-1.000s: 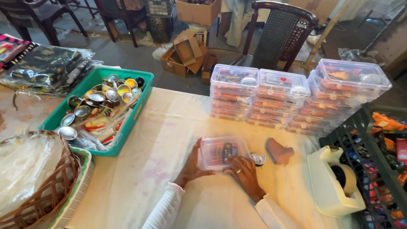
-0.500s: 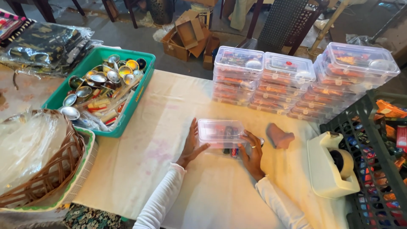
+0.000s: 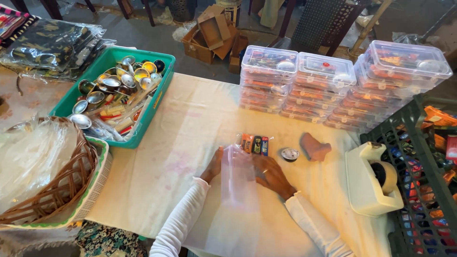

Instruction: The person places small packaged items into a clear plastic container and secures the lid. They then retrieve a small orange packet and a green tube, wiping them with a cloth before placing them into the container.

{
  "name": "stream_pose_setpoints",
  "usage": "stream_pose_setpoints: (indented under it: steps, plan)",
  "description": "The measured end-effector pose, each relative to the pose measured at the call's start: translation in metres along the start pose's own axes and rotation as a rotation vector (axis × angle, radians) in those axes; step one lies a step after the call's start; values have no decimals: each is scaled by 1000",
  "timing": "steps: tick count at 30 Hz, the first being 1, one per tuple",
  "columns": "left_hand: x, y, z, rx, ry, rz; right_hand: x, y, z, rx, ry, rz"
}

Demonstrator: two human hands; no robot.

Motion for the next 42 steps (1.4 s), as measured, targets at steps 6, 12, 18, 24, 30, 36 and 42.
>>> stream_pose_setpoints:
  steps: [6,12,18,24,30,36,42]
  plan:
    - [98,-40,16,136,3,-334,-25,11,-12,55,31,-57]
    - [75,-6,5,192,-9,-493,16,8,4,190,-161,-227]
    - [92,5,20,112,-41,-452,13,20,3,312,-161,-146]
    - [105,-18,18,-13,-83,-382,-12,20,-10,176,-41,-81]
    - [96,-39,19,-150,-100,-313,-20,8,-10,100,11,-11]
    - [92,-64,28,-284,-110,-236,40,2,28,299,-171,-191]
    - [90,-88,25,-412,24,160,114,9,57,533,-595,-543]
Point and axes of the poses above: each hand's wrist, its own z-axis away from the middle knuckle, its own y-axis out of the back of the hand, x = y × z, the point moved 10 cm from there along -z, towards the middle knuckle, and after that the axes turned 8 degrees about -z, right-handed, at the moved point
